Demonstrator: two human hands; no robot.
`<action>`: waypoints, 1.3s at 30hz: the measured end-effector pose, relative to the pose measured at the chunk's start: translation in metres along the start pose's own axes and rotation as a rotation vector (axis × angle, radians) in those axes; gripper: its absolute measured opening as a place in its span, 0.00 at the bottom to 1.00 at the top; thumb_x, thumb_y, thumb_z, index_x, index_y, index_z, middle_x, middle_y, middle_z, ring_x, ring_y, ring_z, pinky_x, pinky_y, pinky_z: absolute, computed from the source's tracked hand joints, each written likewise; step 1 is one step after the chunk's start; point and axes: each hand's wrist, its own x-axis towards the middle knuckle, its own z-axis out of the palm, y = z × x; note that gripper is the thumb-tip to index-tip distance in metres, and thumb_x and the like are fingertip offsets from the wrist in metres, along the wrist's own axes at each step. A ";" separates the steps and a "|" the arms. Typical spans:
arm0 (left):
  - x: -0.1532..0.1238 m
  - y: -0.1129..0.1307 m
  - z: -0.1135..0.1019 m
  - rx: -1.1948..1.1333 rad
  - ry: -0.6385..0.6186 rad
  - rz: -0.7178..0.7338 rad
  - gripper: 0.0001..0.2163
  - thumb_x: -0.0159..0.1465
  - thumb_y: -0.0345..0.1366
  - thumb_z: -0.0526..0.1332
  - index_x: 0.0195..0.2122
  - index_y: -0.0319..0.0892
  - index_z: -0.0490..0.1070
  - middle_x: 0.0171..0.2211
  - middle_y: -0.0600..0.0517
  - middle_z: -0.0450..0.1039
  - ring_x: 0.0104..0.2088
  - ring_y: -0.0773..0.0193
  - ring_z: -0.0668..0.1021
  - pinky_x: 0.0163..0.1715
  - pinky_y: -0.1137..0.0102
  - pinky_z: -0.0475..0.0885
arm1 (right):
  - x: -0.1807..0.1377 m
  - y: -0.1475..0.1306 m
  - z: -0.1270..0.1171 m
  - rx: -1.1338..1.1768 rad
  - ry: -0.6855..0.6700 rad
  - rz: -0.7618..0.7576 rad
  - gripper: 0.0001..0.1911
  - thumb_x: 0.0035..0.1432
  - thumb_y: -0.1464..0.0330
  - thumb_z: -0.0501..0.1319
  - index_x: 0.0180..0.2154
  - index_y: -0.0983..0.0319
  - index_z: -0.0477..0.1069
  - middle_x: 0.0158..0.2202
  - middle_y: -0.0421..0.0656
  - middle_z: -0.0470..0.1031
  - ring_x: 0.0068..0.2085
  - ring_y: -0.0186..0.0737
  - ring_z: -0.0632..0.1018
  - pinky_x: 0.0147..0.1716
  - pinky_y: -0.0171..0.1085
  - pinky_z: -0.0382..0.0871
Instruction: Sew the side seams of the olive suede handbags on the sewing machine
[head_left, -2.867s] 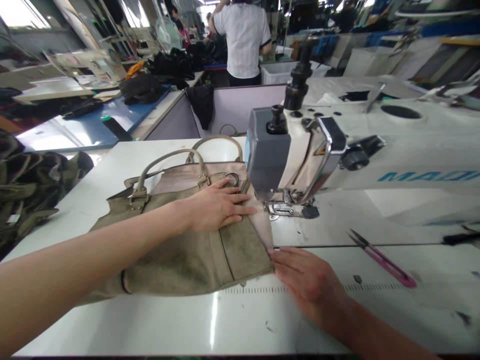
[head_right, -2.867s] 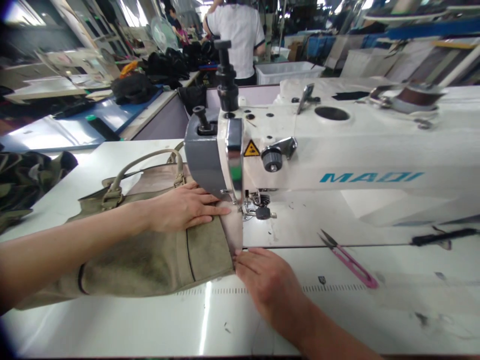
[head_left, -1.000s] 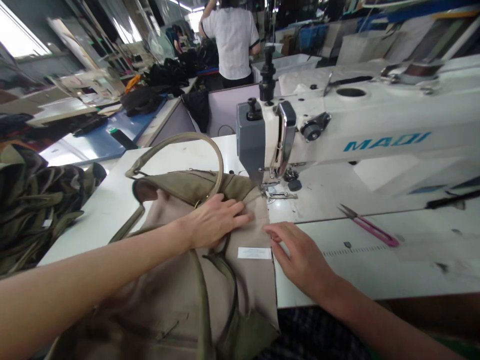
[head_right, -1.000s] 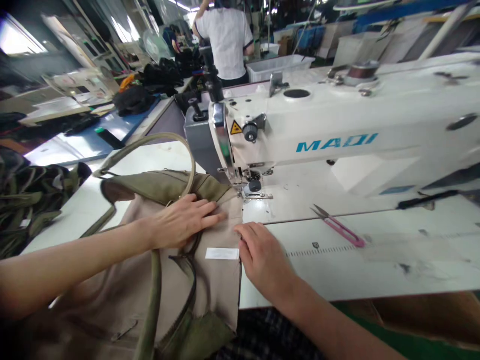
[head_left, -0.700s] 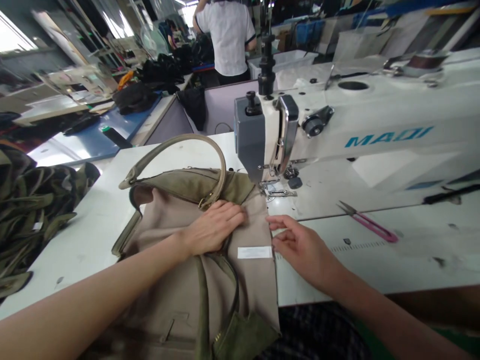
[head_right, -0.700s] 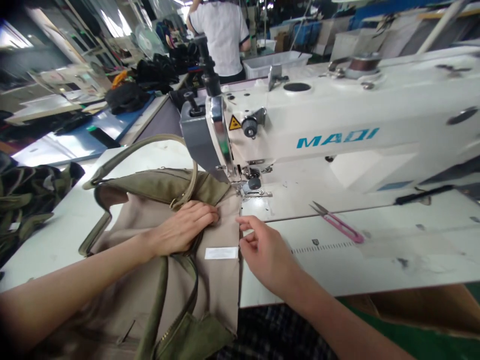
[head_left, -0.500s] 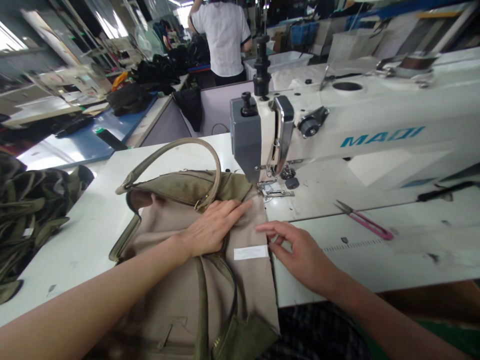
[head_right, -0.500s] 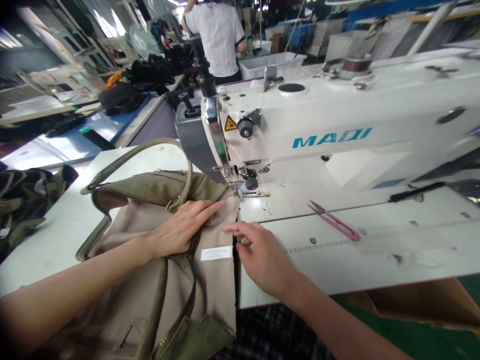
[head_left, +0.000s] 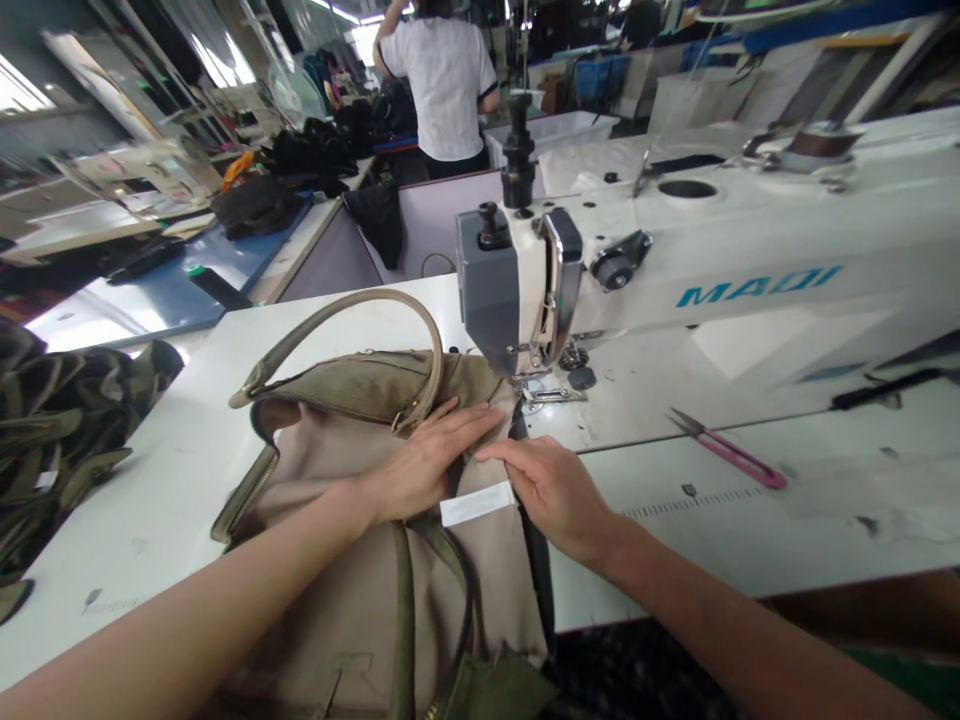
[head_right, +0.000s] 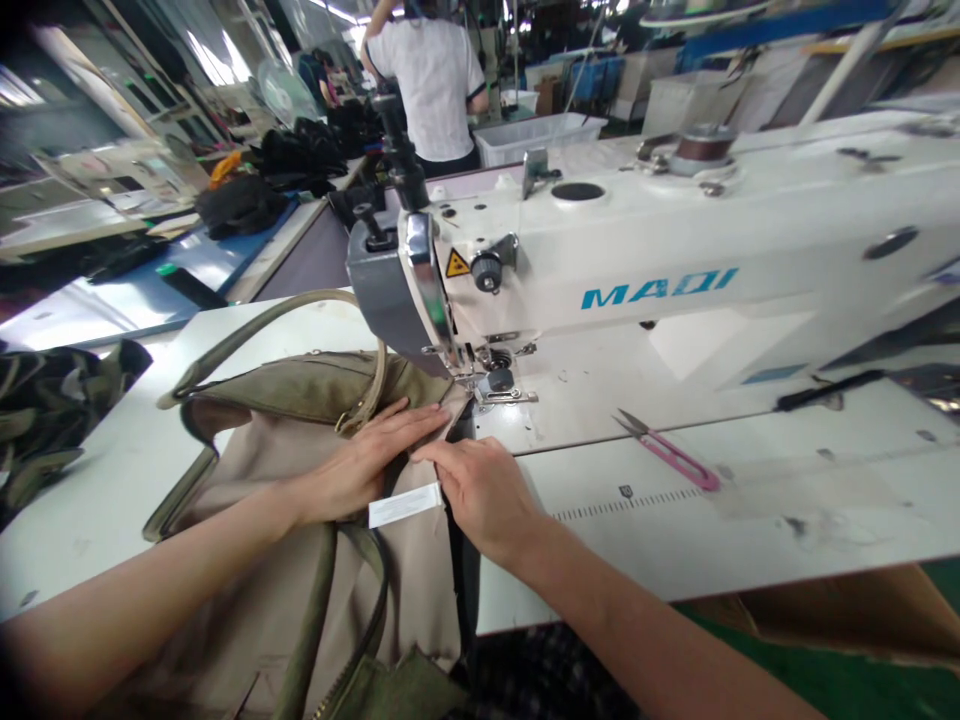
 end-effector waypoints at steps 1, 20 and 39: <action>0.002 0.000 -0.006 -0.085 -0.023 0.005 0.37 0.49 0.22 0.49 0.63 0.39 0.57 0.64 0.45 0.58 0.66 0.58 0.59 0.66 0.54 0.48 | 0.000 0.000 0.000 0.009 -0.001 -0.003 0.17 0.63 0.78 0.51 0.45 0.57 0.73 0.39 0.41 0.80 0.38 0.39 0.78 0.39 0.37 0.66; 0.065 0.045 -0.014 0.146 0.101 -0.514 0.11 0.53 0.39 0.64 0.36 0.40 0.70 0.33 0.50 0.74 0.35 0.56 0.76 0.33 0.65 0.70 | -0.017 -0.002 -0.022 0.017 -0.203 -0.300 0.27 0.51 0.82 0.48 0.54 0.64 0.58 0.47 0.50 0.73 0.47 0.48 0.74 0.45 0.47 0.69; 0.058 0.042 -0.002 0.322 0.026 -0.098 0.08 0.59 0.24 0.54 0.33 0.35 0.73 0.33 0.44 0.71 0.37 0.57 0.74 0.42 0.65 0.70 | -0.014 0.035 -0.035 -0.319 -0.055 -0.395 0.19 0.59 0.82 0.51 0.47 0.68 0.74 0.46 0.53 0.78 0.47 0.46 0.78 0.48 0.47 0.75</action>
